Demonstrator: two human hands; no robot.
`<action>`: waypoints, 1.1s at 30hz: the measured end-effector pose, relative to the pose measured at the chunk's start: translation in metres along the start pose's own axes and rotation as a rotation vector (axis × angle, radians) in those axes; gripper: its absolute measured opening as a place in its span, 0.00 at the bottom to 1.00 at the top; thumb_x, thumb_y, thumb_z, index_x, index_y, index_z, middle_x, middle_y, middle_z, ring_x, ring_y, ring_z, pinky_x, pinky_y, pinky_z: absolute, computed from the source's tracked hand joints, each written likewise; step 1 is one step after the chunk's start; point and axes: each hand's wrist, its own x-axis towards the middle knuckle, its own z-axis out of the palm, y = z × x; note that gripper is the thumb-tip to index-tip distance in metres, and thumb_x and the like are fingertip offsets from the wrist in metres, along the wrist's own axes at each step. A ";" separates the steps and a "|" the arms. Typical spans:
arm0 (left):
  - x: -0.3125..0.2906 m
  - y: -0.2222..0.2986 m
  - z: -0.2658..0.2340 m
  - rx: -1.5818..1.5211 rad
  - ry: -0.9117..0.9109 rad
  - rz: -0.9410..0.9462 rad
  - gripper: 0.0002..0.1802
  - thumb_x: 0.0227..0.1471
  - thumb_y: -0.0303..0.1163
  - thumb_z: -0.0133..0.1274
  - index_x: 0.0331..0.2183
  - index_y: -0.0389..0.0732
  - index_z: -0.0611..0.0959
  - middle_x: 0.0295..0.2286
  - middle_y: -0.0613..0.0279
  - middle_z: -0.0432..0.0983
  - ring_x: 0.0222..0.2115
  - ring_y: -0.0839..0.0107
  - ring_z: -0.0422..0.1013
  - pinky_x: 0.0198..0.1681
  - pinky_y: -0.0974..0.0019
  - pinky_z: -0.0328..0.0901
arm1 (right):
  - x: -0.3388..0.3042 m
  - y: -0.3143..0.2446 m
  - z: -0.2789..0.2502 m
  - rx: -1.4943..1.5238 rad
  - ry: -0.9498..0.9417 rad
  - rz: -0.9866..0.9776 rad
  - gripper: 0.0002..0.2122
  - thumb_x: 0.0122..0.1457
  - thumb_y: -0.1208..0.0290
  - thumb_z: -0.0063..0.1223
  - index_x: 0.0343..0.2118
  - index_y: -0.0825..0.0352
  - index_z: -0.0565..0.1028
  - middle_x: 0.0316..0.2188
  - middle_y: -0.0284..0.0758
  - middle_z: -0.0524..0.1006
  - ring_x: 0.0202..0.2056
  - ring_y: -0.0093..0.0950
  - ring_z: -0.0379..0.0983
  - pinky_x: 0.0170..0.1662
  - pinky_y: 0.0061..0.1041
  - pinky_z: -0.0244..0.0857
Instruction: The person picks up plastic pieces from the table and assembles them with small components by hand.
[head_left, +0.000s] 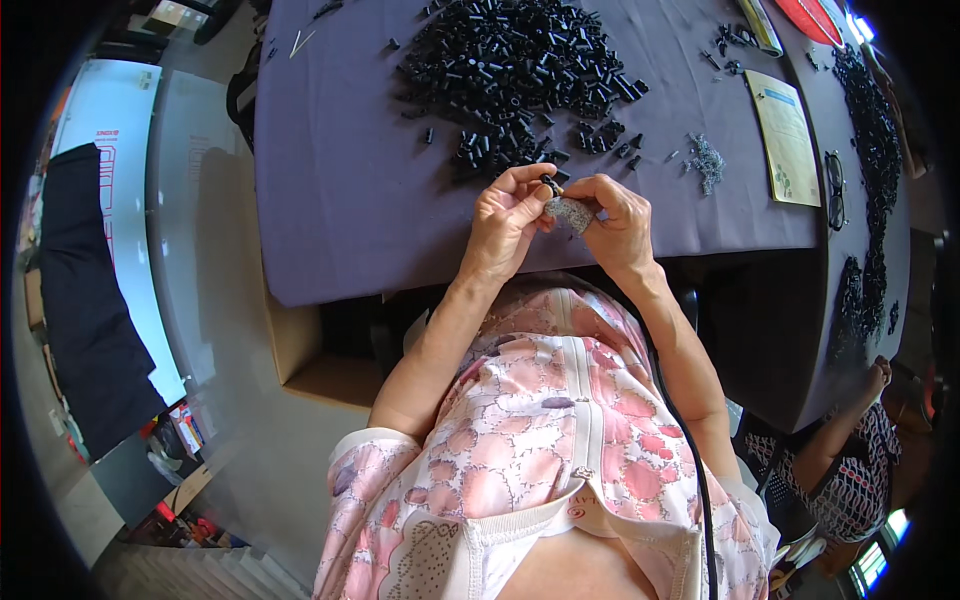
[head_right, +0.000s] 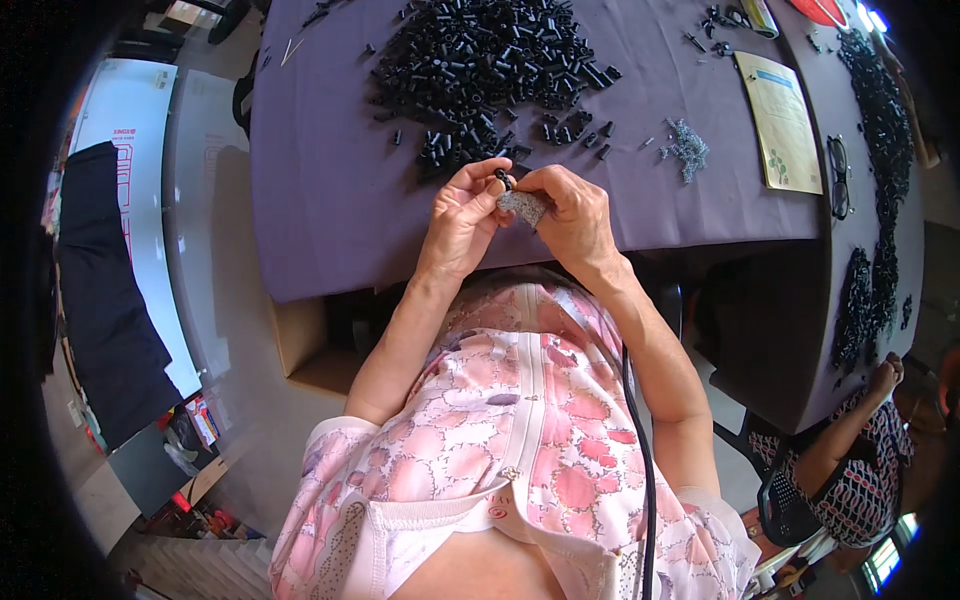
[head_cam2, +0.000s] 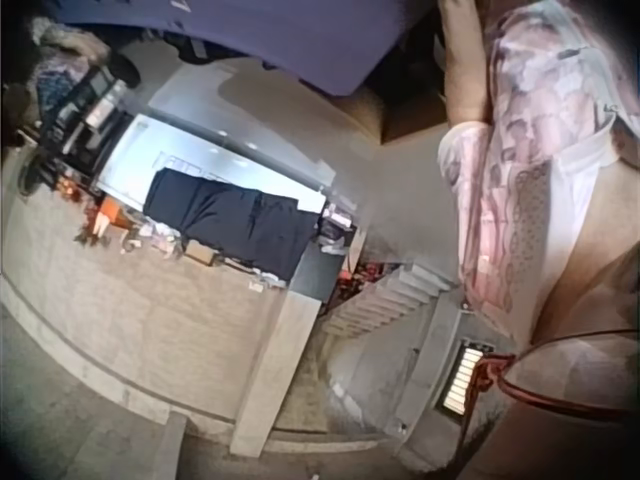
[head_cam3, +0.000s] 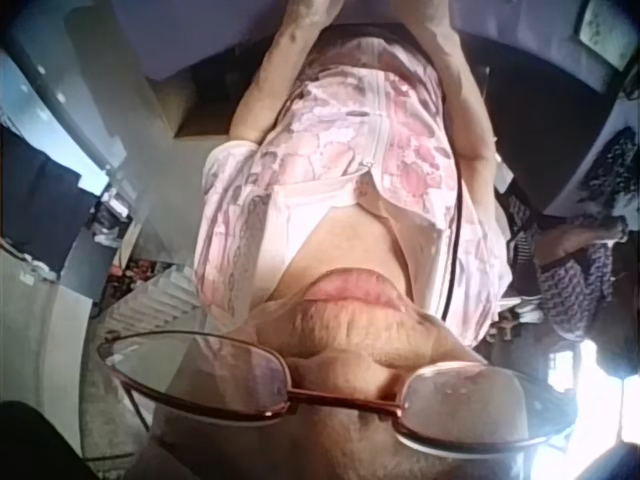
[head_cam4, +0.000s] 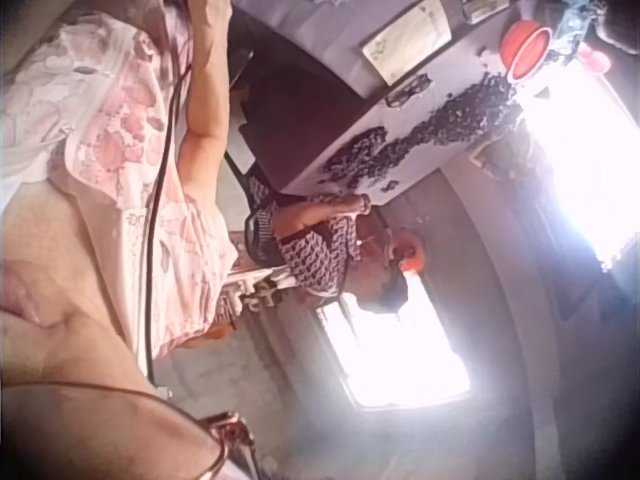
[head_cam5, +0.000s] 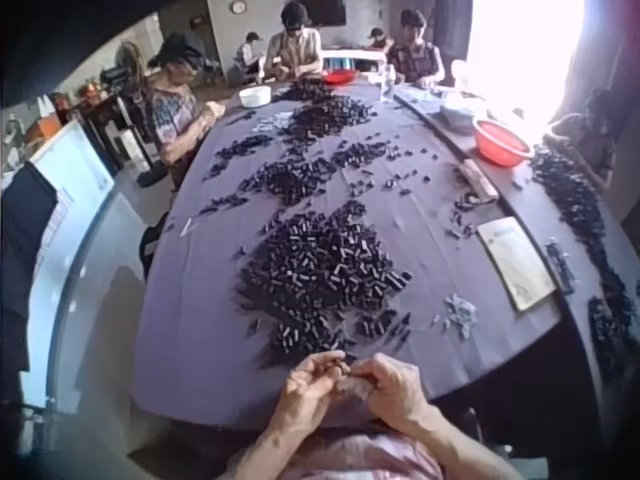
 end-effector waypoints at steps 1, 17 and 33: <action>0.002 0.000 -0.002 -0.017 -0.014 -0.020 0.14 0.52 0.24 0.54 0.42 0.37 0.78 0.28 0.68 0.75 0.23 0.82 0.69 0.27 0.77 0.65 | 0.000 0.001 0.000 0.000 -0.002 -0.002 0.10 0.41 0.85 0.57 0.29 0.66 0.74 0.26 0.36 0.77 0.27 0.34 0.76 0.29 0.26 0.69; -0.006 0.007 0.003 -0.036 -0.044 -0.076 0.27 0.49 0.19 0.53 0.51 0.37 0.66 0.35 0.63 0.74 0.32 0.81 0.70 0.37 0.77 0.66 | 0.008 0.012 -0.004 0.330 -0.332 0.122 0.19 0.42 0.85 0.60 0.40 0.65 0.76 0.32 0.27 0.69 0.27 0.18 0.65 0.28 0.19 0.60; -0.003 0.003 0.004 -0.075 -0.012 -0.095 0.21 0.50 0.20 0.54 0.47 0.37 0.69 0.32 0.59 0.77 0.31 0.77 0.74 0.31 0.77 0.70 | 0.006 0.018 -0.001 0.577 -0.275 0.144 0.17 0.42 0.86 0.58 0.38 0.65 0.76 0.31 0.25 0.70 0.27 0.16 0.65 0.29 0.15 0.60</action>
